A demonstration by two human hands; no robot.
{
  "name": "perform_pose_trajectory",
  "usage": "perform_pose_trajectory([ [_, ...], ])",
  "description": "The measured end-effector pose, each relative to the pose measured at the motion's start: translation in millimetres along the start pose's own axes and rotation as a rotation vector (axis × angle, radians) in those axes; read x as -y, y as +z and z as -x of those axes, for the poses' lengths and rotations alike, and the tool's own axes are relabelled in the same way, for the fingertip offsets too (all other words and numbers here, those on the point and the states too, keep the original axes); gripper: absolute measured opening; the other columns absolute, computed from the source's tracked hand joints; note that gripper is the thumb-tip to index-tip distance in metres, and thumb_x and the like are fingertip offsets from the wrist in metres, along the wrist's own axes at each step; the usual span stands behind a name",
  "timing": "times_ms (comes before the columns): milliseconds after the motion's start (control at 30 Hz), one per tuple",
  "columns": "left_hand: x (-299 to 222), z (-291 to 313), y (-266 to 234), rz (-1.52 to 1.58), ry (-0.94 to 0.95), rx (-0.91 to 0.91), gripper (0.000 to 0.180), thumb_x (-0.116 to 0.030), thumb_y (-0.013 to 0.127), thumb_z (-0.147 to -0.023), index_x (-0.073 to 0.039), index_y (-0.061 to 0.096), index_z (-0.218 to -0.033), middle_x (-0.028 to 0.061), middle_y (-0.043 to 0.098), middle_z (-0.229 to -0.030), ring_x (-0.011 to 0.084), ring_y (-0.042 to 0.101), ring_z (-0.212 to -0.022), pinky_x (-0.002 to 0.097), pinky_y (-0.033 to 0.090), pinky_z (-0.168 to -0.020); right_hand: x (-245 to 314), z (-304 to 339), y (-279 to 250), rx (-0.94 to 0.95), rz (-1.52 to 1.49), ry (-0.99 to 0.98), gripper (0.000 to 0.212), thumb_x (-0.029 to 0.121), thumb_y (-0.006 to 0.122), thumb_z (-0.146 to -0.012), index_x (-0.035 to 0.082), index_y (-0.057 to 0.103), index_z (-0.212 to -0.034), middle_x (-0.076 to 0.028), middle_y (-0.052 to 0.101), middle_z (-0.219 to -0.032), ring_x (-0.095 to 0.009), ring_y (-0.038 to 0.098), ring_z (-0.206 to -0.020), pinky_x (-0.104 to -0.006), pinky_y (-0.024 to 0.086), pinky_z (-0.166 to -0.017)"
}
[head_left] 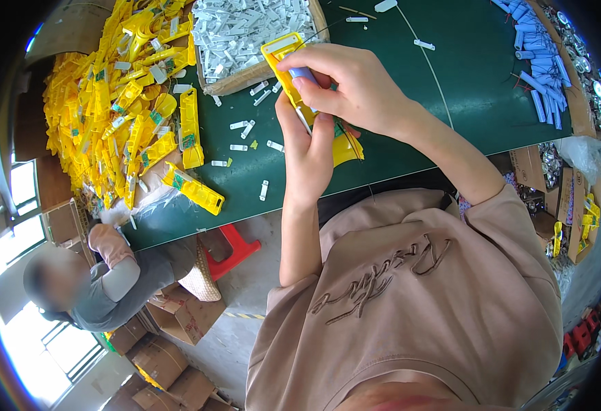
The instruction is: Manually assembling small electronic components into plastic housings at a factory workstation.
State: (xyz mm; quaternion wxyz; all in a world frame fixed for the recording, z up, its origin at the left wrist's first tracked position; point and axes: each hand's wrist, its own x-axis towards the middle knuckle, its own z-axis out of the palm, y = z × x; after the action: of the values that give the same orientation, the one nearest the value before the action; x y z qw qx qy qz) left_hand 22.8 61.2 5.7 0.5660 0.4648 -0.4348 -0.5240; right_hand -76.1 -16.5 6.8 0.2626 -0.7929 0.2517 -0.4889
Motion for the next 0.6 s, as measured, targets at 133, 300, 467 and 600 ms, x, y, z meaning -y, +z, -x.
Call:
perform_pose_trajectory([
  [133, 1.6, -0.8, -3.2, 0.056, -0.065, 0.041, 0.043, 0.002, 0.032, -0.083, 0.001, 0.017, -0.124, 0.0145, 0.043, -0.103, 0.0153, 0.054, -0.078, 0.0295, 0.053, -0.061, 2.5, -6.2, -5.7, 0.092, -0.046, 0.089, 0.021, 0.009, 0.058, -0.078, 0.007, 0.057, -0.098, -0.006, 0.056, -0.068, -0.012, 0.051, -0.051, -0.0227, 0.042, -0.048],
  [300, -1.6, -1.0, -1.7, 0.066, -0.065, 0.049, 0.043, 0.002, 0.032, -0.083, 0.001, 0.017, -0.124, 0.0148, 0.043, -0.103, 0.0151, 0.054, -0.076, 0.0306, 0.053, -0.062, 4.2, -14.8, -9.2, 0.223, -0.073, 0.203, 0.015, 0.012, 0.057, -0.078, 0.006, 0.056, -0.092, -0.005, 0.055, -0.061, -0.012, 0.053, -0.049, -0.0223, 0.042, -0.046],
  [467, -1.4, -2.7, -0.8, 0.048, -0.061, 0.037, 0.043, 0.001, 0.031, -0.083, 0.001, 0.017, -0.124, 0.0152, 0.043, -0.102, 0.0151, 0.053, -0.076, 0.0309, 0.053, -0.062, -0.9, -15.4, -4.5, 0.185, 0.013, 0.099, 0.014, 0.014, 0.056, -0.079, 0.005, 0.055, -0.09, -0.007, 0.057, -0.063, -0.014, 0.058, -0.053, -0.0227, 0.044, -0.047],
  [600, -0.3, -3.0, -1.0, 0.07, -0.098, 0.018, 0.04, 0.0, 0.032, -0.083, 0.001, 0.02, -0.121, 0.0147, 0.044, -0.099, 0.0148, 0.054, -0.074, 0.0304, 0.053, -0.062, 5.3, -18.0, -7.0, 0.326, -0.049, 0.356, 0.015, 0.015, 0.056, -0.079, 0.005, 0.057, -0.09, -0.008, 0.059, -0.065, -0.016, 0.059, -0.054, -0.0241, 0.046, -0.049],
])
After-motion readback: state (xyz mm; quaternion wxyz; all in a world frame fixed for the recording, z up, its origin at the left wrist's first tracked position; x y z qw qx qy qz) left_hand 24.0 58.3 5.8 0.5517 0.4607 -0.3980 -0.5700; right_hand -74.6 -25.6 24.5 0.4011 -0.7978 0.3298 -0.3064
